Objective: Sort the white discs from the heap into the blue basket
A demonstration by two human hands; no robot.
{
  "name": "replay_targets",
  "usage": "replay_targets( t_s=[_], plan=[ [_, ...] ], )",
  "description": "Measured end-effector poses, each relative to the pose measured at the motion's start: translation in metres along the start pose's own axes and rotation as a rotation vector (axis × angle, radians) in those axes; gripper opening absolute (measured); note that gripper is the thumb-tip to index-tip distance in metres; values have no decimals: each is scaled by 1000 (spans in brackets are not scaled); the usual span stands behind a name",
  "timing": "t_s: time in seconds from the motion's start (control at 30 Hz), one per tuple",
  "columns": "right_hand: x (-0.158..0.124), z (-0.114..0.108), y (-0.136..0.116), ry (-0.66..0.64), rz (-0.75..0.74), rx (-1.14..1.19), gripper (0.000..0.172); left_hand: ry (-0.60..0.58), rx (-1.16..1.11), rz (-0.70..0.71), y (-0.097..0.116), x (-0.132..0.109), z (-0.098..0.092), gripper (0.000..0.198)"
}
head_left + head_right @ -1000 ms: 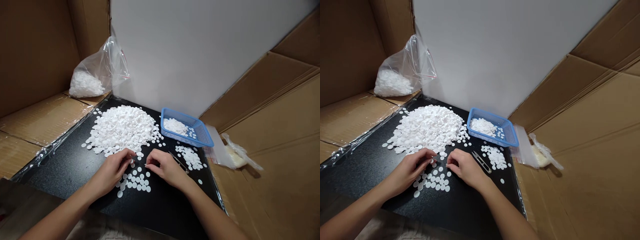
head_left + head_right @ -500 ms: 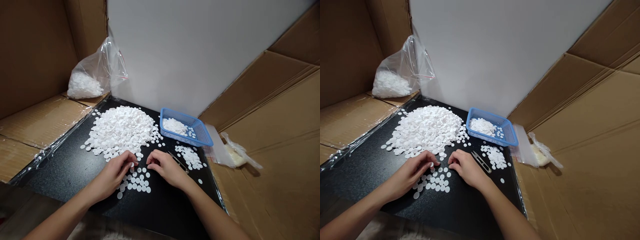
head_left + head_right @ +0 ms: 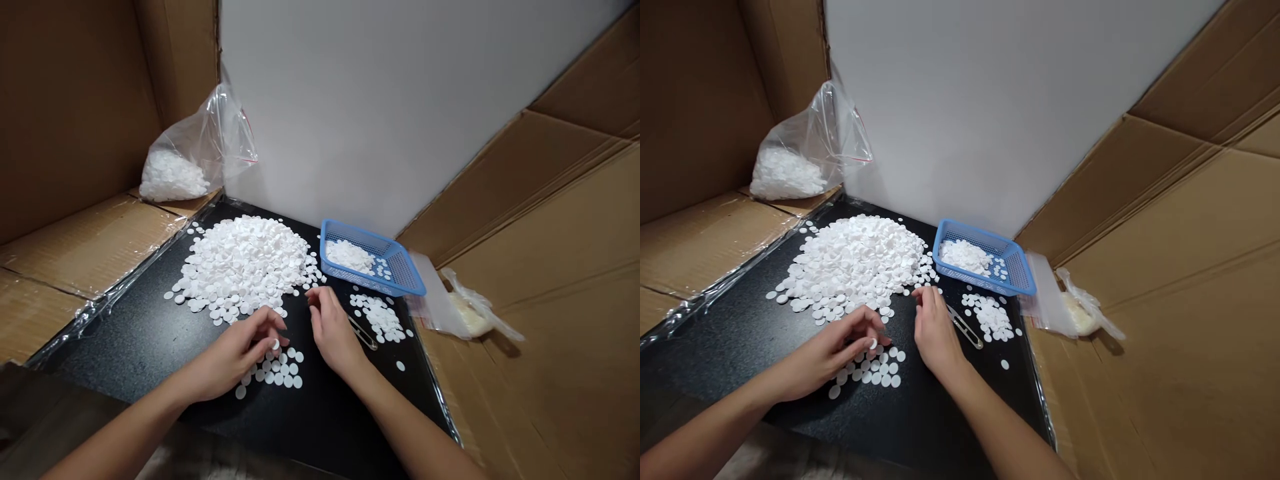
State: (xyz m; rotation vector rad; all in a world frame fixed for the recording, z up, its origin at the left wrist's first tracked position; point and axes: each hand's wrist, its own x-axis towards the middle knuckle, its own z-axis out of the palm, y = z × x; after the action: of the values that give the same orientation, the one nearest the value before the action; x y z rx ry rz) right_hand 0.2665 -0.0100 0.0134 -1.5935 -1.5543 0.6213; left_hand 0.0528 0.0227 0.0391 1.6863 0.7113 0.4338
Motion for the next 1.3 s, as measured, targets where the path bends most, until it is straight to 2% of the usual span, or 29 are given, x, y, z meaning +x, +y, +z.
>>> replay_targets(
  t_s=[0.07,0.17,0.2,0.23,0.33,0.37,0.47,0.5,0.53,0.6,0.67,0.93,1.03,1.17,1.3],
  plan=[
    [1,-1,0,18,26,81,9,94,-156,-34,-2,2,-1,27],
    [1,-1,1,-231,177,391,13,185,-327,-128,-4,5,-3,42],
    [0,-1,1,-265,197,423,13,200,-369,-156,-4,6,-4,46],
    [0,-1,0,-240,183,390,13,212,-408,-178,-4,6,-5,48],
    [-1,-1,-2,-40,80,206,12,241,-513,-242,-4,6,-6,47],
    [-2,0,-3,-45,81,226,13,245,-542,-262,-4,6,-7,45],
    [-3,2,-4,-250,169,416,17,254,-621,-305,-6,6,-8,38],
    [-3,2,-5,-263,166,397,16,255,-644,-314,-6,5,-8,36],
    [-3,2,-5,-225,130,312,13,256,-664,-321,-6,5,-8,35],
    [-3,1,-6,-76,8,73,7,254,-695,-331,-5,4,-8,33],
    [-4,-1,-8,5,-80,-58,10,247,-710,-333,-4,4,-7,32],
    [-11,5,-20,1,-252,-138,18,209,-641,-259,-7,6,-5,44],
    [-5,-9,-15,-24,-222,-310,16,198,-601,-242,-8,5,-6,40],
    [5,-46,5,-94,-69,-669,6,199,-590,-230,-5,3,-6,34],
    [5,-66,16,-160,94,-724,15,177,-633,-228,-1,3,-2,34]
  ],
)
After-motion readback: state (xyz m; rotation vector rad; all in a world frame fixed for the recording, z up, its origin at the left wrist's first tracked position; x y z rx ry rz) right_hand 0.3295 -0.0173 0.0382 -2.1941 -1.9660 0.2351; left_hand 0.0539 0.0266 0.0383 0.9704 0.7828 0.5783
